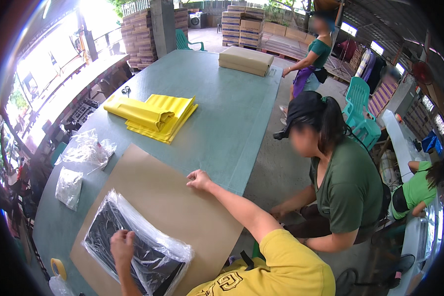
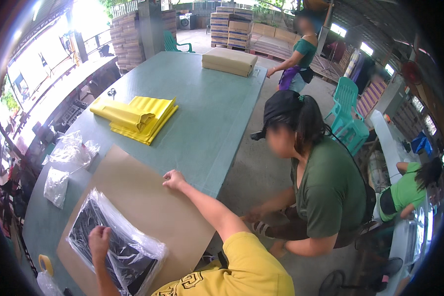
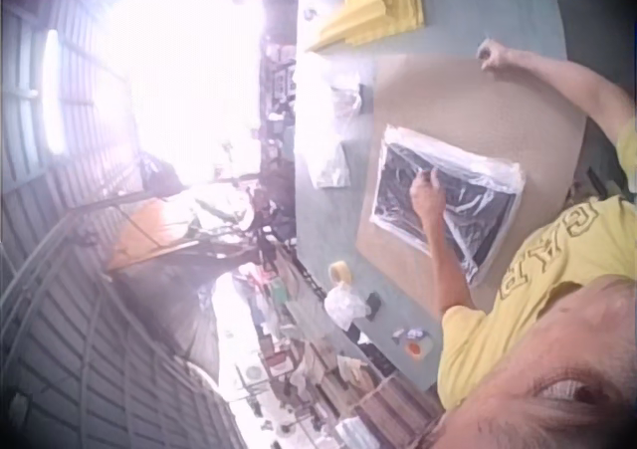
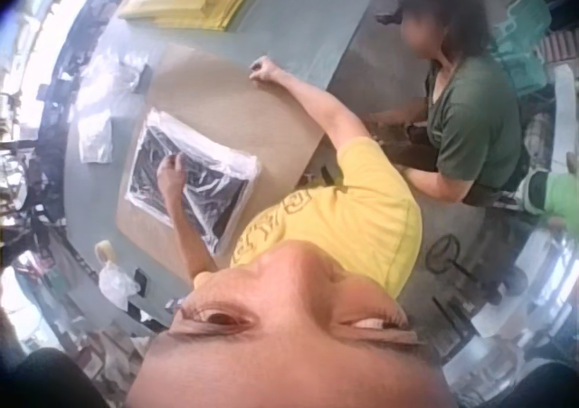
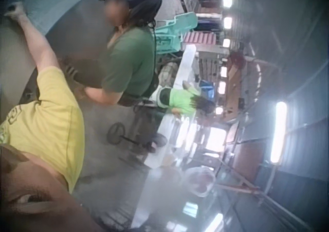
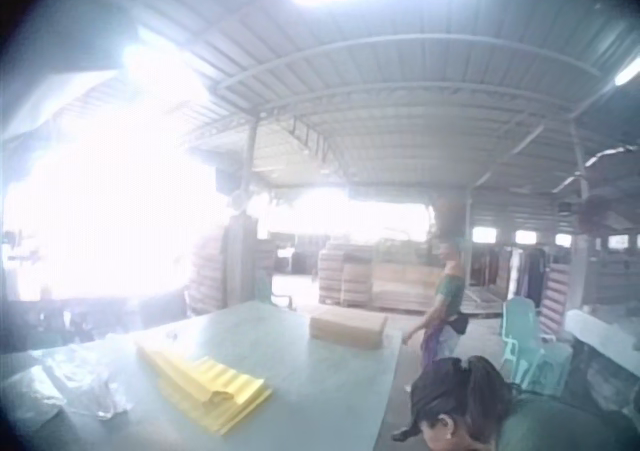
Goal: The person handles a packaged black item, covers it with plastic wrap, then places it on brown paper, folding and taping the paper to secure the wrapping.
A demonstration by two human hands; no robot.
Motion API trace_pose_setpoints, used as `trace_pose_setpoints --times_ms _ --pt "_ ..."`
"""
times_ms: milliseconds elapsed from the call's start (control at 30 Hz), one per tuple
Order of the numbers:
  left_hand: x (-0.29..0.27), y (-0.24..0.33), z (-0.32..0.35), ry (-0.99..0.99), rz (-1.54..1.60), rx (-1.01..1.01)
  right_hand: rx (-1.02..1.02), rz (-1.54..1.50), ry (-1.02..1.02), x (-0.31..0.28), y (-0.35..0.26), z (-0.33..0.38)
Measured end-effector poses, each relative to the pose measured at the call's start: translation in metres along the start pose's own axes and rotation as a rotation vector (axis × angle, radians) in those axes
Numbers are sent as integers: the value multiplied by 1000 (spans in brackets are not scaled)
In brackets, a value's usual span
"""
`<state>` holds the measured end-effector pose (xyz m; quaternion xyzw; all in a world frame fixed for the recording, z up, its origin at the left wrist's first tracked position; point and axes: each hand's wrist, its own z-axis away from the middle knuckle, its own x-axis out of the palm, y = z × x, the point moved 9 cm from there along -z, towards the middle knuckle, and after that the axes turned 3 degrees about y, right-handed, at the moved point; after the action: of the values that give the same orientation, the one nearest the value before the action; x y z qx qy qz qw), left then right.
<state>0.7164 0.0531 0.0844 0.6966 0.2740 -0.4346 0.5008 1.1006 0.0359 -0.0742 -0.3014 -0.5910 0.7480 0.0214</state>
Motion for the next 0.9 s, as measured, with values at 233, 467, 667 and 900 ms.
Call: trace_pose_setpoints --times_ms 233,467,667,900 --pt "91 243 11 -575 -64 596 84 -194 -159 6 11 16" --pt "102 467 -43 -391 -160 834 -4 -48 -136 16 -2 8" --pt "87 368 -46 -506 -59 672 -354 -117 -14 3 19 -16" --pt "-51 -143 -7 156 -37 -253 122 165 -396 -1 -27 9"
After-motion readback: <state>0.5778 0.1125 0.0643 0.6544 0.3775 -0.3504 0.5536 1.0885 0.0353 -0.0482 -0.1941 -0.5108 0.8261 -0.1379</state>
